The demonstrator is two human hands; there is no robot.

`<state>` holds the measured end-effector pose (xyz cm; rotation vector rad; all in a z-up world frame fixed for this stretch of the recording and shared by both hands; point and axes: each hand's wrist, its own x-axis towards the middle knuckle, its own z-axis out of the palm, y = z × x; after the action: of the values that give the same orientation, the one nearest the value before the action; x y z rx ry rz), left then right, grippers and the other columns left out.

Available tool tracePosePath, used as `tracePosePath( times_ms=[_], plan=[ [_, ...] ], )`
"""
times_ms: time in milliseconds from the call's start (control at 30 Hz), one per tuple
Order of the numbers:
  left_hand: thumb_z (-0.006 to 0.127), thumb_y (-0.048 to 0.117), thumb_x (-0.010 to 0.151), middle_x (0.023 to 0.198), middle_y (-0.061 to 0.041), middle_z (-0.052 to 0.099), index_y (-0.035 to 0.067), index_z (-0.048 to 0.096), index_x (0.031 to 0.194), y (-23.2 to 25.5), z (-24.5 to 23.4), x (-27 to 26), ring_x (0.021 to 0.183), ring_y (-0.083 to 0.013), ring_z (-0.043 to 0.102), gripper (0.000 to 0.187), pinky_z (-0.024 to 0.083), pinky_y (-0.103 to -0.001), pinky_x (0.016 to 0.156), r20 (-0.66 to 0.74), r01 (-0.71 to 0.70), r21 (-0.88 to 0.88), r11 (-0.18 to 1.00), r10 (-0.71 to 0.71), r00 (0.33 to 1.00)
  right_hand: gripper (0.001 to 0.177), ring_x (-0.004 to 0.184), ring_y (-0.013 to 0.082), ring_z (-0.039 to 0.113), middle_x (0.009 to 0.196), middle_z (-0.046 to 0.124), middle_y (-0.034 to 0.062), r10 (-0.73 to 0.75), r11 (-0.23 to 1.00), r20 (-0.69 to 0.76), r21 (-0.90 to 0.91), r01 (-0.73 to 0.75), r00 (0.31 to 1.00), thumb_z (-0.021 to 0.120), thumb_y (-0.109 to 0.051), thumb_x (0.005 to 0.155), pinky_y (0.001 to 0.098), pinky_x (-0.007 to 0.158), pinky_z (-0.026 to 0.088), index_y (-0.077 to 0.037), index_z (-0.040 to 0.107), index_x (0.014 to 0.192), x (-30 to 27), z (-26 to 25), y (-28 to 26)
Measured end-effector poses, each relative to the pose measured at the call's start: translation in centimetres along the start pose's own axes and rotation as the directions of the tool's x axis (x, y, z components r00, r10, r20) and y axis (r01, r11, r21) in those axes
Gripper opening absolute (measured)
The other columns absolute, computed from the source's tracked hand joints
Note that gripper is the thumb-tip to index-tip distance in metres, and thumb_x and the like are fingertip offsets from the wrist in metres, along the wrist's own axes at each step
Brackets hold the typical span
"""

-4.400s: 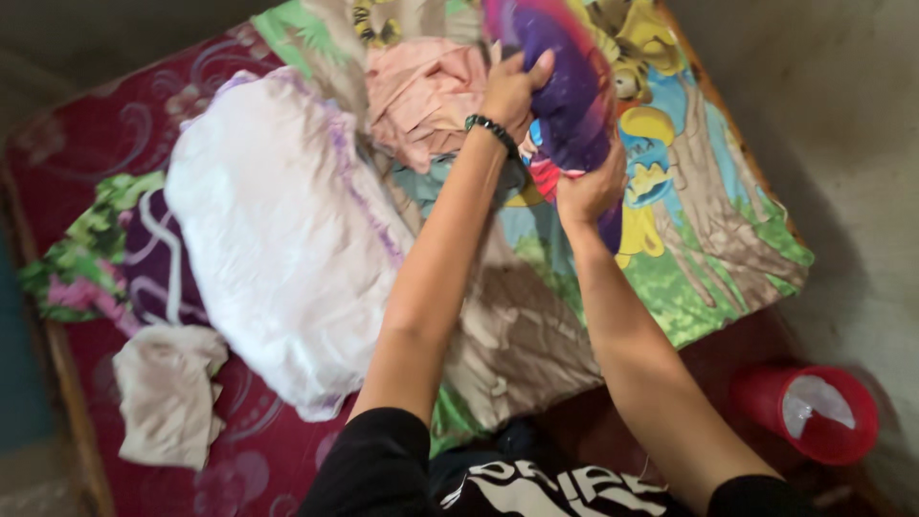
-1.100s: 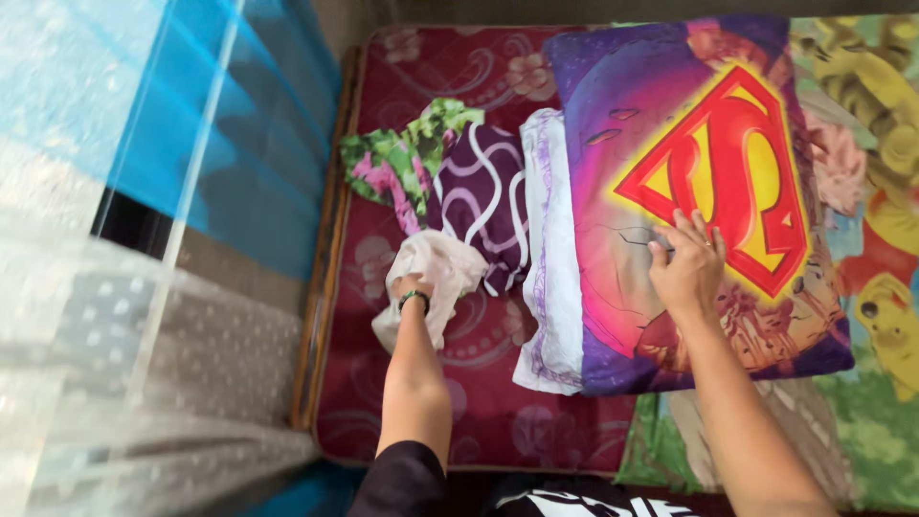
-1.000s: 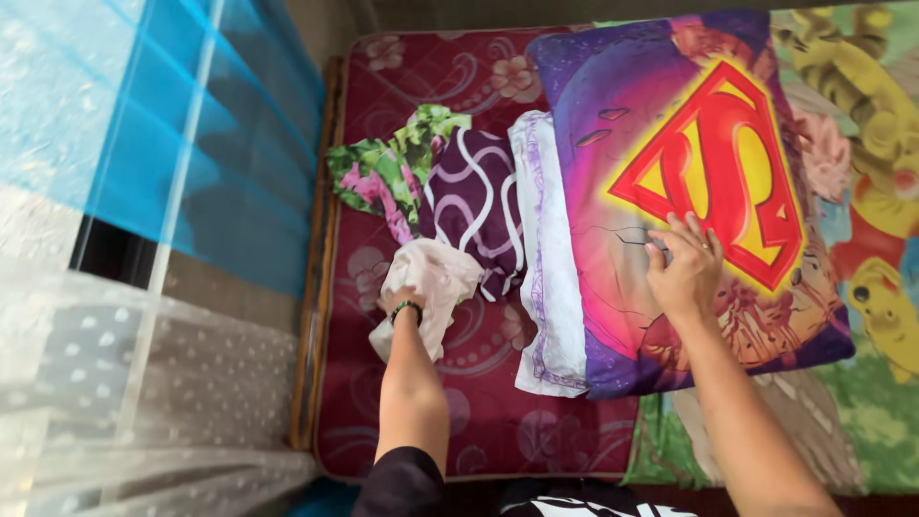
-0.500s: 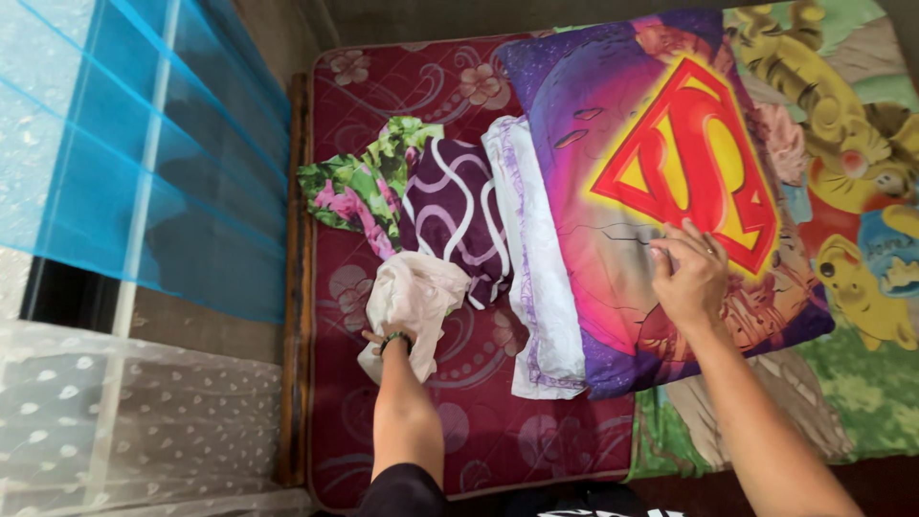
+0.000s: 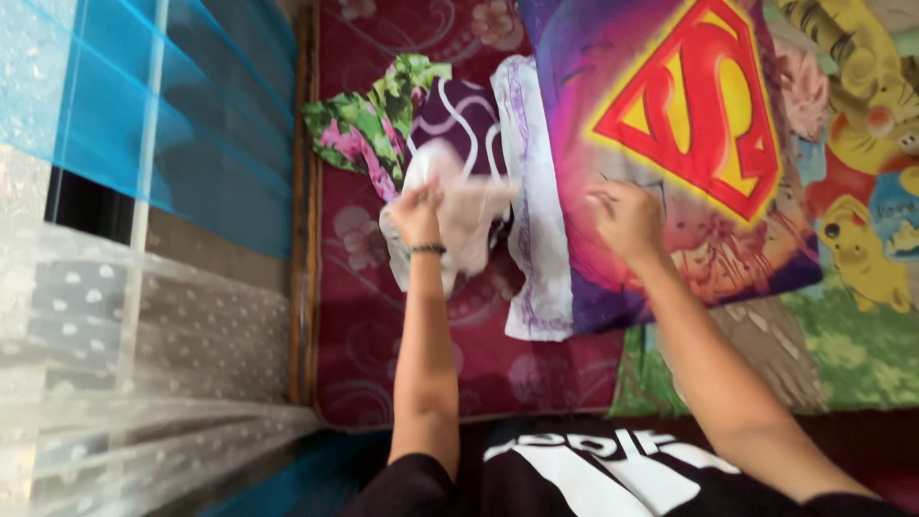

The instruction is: The person removes a pink pillowcase from a pillow, then places a beige pillowcase onto the pillow and smooths it. The pillow is handled on a bed with other bedding items nearby.

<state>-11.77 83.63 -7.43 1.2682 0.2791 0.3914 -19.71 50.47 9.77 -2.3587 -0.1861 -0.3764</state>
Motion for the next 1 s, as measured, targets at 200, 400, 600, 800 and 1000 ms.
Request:
tracePosePath(
  times_ms=[200,400,600,800,1000],
  plan=[
    [0.071,-0.014,0.086,0.118,-0.014,0.074,-0.012,0.068,0.125,15.6,10.5,-0.9,0.098,-0.0170,0.070,0.038,0.057,-0.027,0.089,0.244,0.085,-0.439,0.894,0.028,0.969,0.072,0.108,0.0161,0.066,0.124,0.067,0.0054,-0.086,0.841,0.216,0.539,-0.045,0.973,0.087,-0.012,0.075,0.0325,0.087,0.057,-0.005,0.055,0.139,2.0,0.7,-2.2],
    [0.073,-0.008,0.094,0.150,-0.017,0.055,-0.010,0.045,0.152,22.6,16.0,-5.7,0.137,-0.0236,0.053,0.064,0.044,-0.035,0.118,0.395,-0.053,-0.472,0.880,0.265,0.880,0.021,0.099,0.0184,0.072,0.112,0.075,0.0103,0.006,0.379,0.286,0.886,-0.267,0.958,0.071,-0.006,0.103,0.0336,0.092,0.059,0.004,0.069,0.121,4.2,-1.6,-1.4],
    [0.096,0.010,0.073,0.158,-0.021,0.043,-0.001,0.034,0.157,20.0,20.1,-10.7,0.147,-0.0282,0.041,0.105,0.038,-0.041,0.122,0.598,-0.523,0.062,0.850,0.388,0.701,0.014,0.093,0.0131,0.069,0.105,0.073,0.0040,-0.053,0.227,0.187,0.959,-0.170,0.981,0.062,-0.008,0.106,0.0286,0.085,0.057,0.000,0.068,0.117,6.6,-6.8,-2.6],
    [0.092,0.010,0.065,0.127,-0.019,0.066,0.001,0.038,0.147,14.9,24.5,-12.0,0.118,-0.0220,0.063,0.098,0.053,-0.035,0.100,0.482,-0.519,0.180,0.835,0.385,0.787,0.014,0.093,0.0141,0.069,0.104,0.072,0.0050,-0.143,0.238,0.283,0.940,-0.244,0.948,0.060,-0.008,0.110,0.0299,0.087,0.058,0.002,0.067,0.118,6.3,-10.5,-3.3],
    [0.078,0.009,0.087,0.086,-0.009,0.079,0.000,0.079,0.103,16.6,25.0,-7.4,0.079,-0.0119,0.070,0.018,0.058,-0.029,0.069,0.605,-0.461,0.232,0.856,0.244,0.758,0.045,0.104,0.0230,0.070,0.116,0.070,0.0115,-0.190,0.659,-0.071,0.730,0.181,0.979,0.080,0.001,0.086,0.0370,0.093,0.061,0.005,0.064,0.128,5.7,-11.5,-1.9]
  ],
)
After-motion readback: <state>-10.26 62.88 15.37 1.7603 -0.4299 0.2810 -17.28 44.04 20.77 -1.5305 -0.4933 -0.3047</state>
